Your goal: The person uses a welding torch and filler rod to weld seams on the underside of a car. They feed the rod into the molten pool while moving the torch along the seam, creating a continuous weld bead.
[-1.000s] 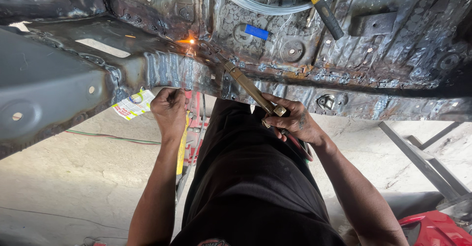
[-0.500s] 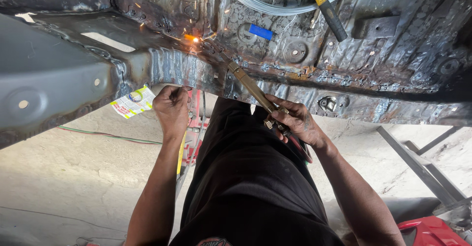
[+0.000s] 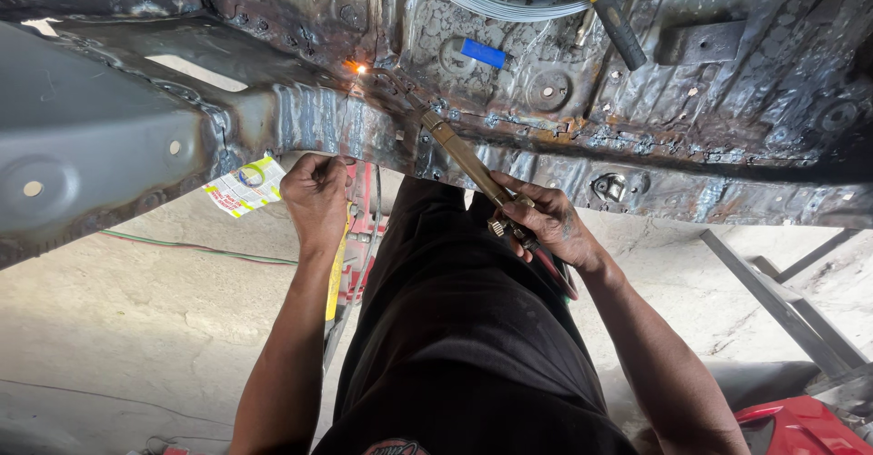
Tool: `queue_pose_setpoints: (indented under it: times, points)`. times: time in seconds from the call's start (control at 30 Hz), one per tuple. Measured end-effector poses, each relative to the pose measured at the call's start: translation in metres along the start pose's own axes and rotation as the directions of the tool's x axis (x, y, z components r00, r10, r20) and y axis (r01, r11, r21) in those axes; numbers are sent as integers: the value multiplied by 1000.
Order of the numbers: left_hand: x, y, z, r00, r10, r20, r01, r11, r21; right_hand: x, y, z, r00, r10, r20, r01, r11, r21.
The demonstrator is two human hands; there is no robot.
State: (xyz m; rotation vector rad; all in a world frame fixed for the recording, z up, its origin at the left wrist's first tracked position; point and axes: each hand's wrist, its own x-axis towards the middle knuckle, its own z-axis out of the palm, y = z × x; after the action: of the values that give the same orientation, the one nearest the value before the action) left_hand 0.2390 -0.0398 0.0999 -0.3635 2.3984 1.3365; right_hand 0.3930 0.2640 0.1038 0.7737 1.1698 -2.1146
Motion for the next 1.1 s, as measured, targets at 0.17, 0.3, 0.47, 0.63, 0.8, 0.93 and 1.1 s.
queue_pose_setpoints:
  times: [0.17, 0.3, 0.47, 0.63, 0.8, 0.93, 1.1]
  points:
    - [0, 2, 0, 1000, -10, 10, 10, 1000, -18, 0, -1, 0, 1000, -9, 9, 9, 1000, 4]
    - [2, 3, 0, 1000, 13, 14, -13, 1000, -11, 1, -2, 0, 1000, -20, 8, 20, 1000, -12]
    - [3, 3, -1, 1000, 15, 14, -15, 1000, 3, 1, 0, 1, 1000, -28, 14, 28, 999, -39]
    - [0, 2, 0, 1000, -9, -2, 9, 1000, 21, -2, 3, 2, 999, -36, 24, 37, 999, -30]
    - [-1, 3, -2, 1000, -18, 3, 18, 999, -26, -2, 5, 6, 999, -32, 4, 33, 998, -51]
    - [-2, 4, -5, 999, -36, -1, 36, 998, -58, -2, 8, 11, 999, -41, 0, 41, 998, -47]
    - [-3, 4, -11, 1000, 18, -14, -18, 1000, -11, -4, 9, 18, 999, -43, -22, 42, 996, -80]
